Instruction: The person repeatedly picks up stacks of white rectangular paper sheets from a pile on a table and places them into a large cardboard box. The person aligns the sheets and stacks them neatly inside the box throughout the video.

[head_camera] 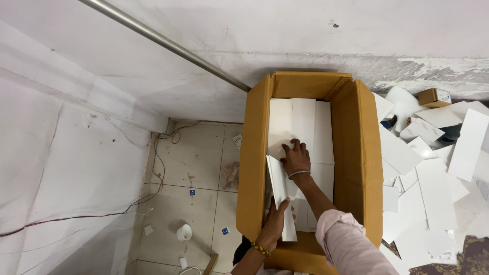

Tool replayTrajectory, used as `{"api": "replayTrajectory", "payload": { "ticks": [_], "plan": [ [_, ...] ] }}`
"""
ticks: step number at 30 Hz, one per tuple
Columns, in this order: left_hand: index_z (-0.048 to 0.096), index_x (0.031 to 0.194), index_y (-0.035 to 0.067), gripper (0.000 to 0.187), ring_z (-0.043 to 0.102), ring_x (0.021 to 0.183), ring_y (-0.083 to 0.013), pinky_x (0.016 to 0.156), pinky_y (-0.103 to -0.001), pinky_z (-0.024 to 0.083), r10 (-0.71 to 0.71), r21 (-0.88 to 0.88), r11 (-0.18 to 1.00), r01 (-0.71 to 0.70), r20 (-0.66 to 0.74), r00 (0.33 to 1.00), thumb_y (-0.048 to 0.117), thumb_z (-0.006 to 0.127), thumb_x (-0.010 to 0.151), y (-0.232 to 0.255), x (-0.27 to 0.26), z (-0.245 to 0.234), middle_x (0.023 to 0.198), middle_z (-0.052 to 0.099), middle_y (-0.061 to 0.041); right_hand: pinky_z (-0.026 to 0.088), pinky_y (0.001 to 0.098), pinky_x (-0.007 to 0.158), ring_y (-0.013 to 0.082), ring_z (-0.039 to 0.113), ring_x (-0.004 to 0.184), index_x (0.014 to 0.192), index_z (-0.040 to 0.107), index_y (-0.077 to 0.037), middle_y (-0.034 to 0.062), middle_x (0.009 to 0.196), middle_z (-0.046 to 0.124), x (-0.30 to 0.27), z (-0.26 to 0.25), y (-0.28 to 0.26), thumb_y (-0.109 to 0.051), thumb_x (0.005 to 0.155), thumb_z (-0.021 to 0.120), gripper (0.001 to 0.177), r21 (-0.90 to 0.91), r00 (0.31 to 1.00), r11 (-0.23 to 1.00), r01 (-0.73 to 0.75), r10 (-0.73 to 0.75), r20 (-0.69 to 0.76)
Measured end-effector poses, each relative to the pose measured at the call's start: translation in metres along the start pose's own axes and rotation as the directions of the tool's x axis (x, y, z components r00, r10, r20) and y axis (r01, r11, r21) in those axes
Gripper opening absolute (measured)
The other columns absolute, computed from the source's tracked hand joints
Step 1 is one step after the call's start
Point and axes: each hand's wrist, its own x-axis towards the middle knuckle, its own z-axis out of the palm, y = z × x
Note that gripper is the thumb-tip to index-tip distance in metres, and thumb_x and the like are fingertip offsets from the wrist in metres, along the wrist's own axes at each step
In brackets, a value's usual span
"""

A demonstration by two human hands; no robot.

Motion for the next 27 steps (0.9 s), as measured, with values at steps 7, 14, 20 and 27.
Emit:
{"api": "replayTrajectory", "payload": {
  "ticks": [7, 14, 20, 27],
  "plan": [
    [0.040, 0.154, 0.007, 0.074, 0.055, 0.117, -0.0122, 0.101, -0.034, 0.043, 0.087, -0.043, 0.995, -0.086, 0.019, 0.996, 0.059, 0.044, 0.103, -0.047, 0.043, -0.014, 0.136, 0.052, -0.003, 0.048, 0.0495, 0.102, 0.0335, 0.049, 0.127, 0.141, 0.057, -0.012, 0.0096, 0.147, 0.049, -0.013, -0.016, 0.002, -0.022, 0.082, 0.079, 0.064, 0.099, 1.000, 0.995, 0.008, -0.006, -0.019],
    [0.046, 0.143, 0.005, 0.066, 0.067, 0.100, -0.0234, 0.088, -0.040, 0.054, 0.069, -0.153, 0.986, -0.067, 0.008, 0.998, 0.049, 0.042, 0.095, -0.037, 0.034, -0.011, 0.117, 0.068, -0.012, 0.044, 0.0471, 0.109, 0.0345, 0.042, 0.139, 0.137, 0.059, -0.012, 0.0118, 0.155, 0.045, -0.038, 0.007, 0.053, -0.013, 0.087, 0.072, 0.052, 0.087, 0.990, 0.996, -0.012, 0.024, -0.142],
    [0.044, 0.144, 0.005, 0.067, 0.067, 0.098, -0.0233, 0.083, -0.040, 0.056, 0.097, -0.159, 0.983, -0.095, 0.005, 0.995, 0.050, 0.042, 0.095, -0.024, 0.024, -0.008, 0.119, 0.066, -0.014, 0.043, 0.0469, 0.108, 0.0358, 0.040, 0.142, 0.136, 0.063, -0.011, 0.0123, 0.157, 0.046, -0.037, 0.000, 0.075, 0.004, 0.086, 0.063, 0.052, 0.090, 0.980, 0.986, 0.141, -0.126, -0.151],
    [0.050, 0.134, 0.002, 0.063, 0.062, 0.090, -0.0223, 0.079, -0.041, 0.054, 0.122, -0.147, 0.981, -0.124, -0.019, 0.992, 0.052, 0.045, 0.095, -0.025, 0.023, -0.009, 0.109, 0.061, -0.012, 0.061, 0.0428, 0.086, 0.0322, 0.074, 0.098, 0.124, 0.063, -0.004, 0.0178, 0.111, 0.073, -0.076, -0.019, 0.053, -0.024, 0.090, 0.077, 0.042, 0.436, 0.894, 0.782, -0.446, 0.413, 0.173]
  ]
}}
